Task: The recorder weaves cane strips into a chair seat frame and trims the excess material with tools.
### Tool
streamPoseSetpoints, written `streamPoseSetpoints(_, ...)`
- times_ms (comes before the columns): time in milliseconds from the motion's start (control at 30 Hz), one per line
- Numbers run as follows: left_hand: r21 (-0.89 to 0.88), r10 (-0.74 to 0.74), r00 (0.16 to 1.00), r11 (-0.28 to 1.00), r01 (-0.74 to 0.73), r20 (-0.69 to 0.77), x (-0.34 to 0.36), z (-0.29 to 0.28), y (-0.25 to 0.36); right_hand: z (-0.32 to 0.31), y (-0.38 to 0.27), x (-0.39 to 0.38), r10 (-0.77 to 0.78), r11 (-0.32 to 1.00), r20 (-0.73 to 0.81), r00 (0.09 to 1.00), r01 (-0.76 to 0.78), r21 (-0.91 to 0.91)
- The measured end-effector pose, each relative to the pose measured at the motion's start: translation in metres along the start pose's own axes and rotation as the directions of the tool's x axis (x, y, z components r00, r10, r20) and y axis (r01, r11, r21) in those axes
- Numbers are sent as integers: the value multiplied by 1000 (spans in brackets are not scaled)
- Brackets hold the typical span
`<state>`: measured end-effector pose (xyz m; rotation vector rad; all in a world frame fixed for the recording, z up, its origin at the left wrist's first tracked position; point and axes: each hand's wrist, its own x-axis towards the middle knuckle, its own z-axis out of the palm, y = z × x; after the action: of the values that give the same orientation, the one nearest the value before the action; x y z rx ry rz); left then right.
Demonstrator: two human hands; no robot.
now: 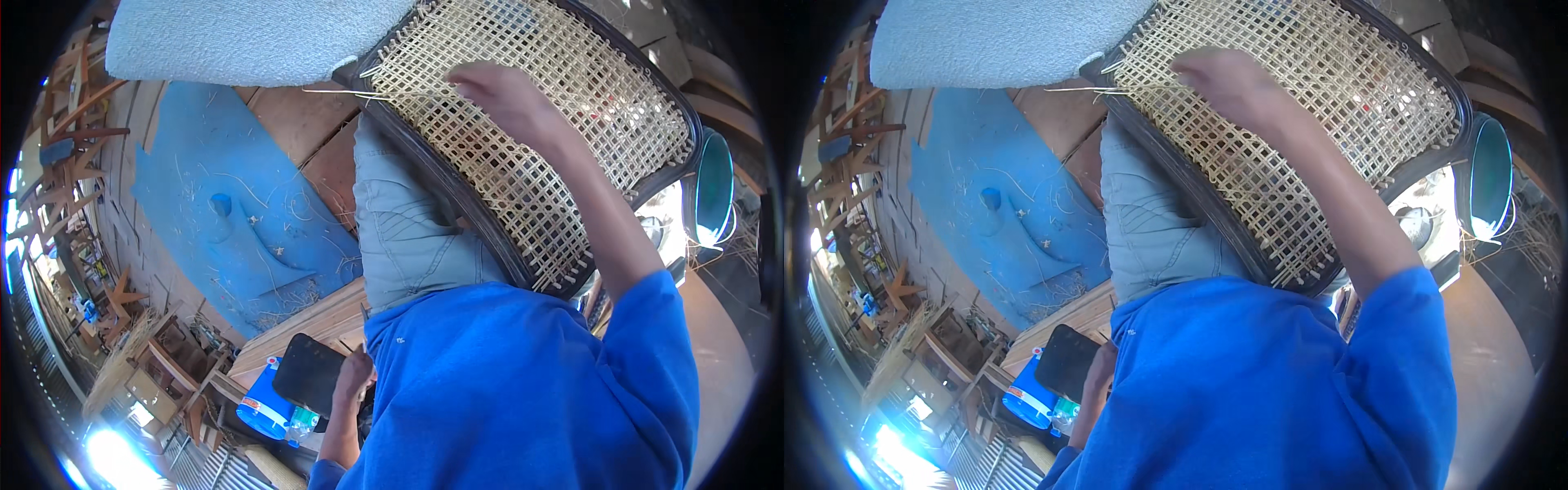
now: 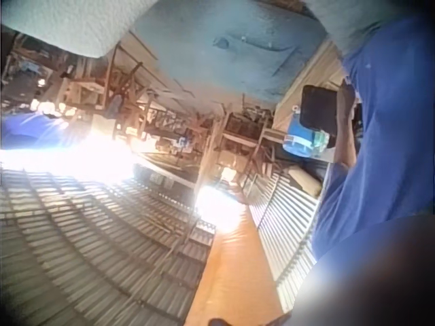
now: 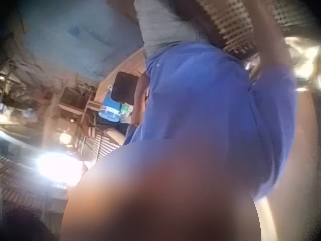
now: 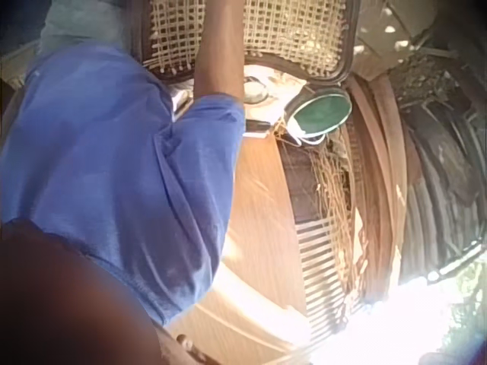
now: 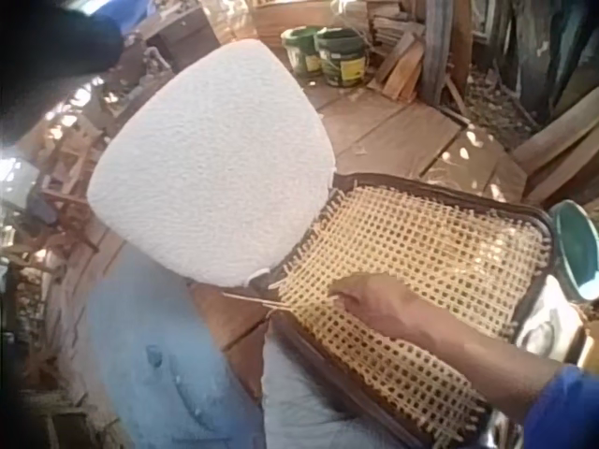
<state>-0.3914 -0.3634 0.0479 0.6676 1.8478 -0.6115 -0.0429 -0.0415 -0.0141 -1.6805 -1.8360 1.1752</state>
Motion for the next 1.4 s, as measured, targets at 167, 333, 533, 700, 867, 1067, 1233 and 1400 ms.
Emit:
streamPoseSetpoints(167, -77, -40, 998, 996, 44, 42, 13, -29, 4, 22, -22, 50, 98, 929, 428, 898, 71, -363)
streamPoseSetpoints(333, 111, -64, 989, 993, 49, 133, 36, -45, 12, 12, -6, 52, 44, 986, 382, 923, 21, -166)
streamPoseSetpoints(533, -642, -2, 985, 758, 114, 173, 31, -6, -34, 30, 43, 70, 109, 992, 520, 847, -125, -3)
streamPoseSetpoints(700, -876, -45, 995, 472, 100, 89, 23, 20, -68, 26, 63, 72, -86, 957, 321, 943, 168, -237)
streamPoseSetpoints(867, -921, -17, 987, 357, 158, 163, 12, 31, -65, 20, 65, 70, 75, 986, 253, 965, -34, -163)
streamPoseSetpoints(1067, -926, -121, 992, 372, 63, 18, 25, 52, -85, 14, 65, 74, 152, 988, 243, 958, -145, -50)
streamPoseSetpoints(1233, -798, -155, 982, 602, 5, -111, 51, 53, -101, 5, 61, 71, 137, 988, 249, 959, -152, 42)
streamPoseSetpoints(1400, -396, 23, 968, 910, -124, -251, 81, -4, -72, 2, 52, 65, 8, 981, 195, 981, -46, 189)
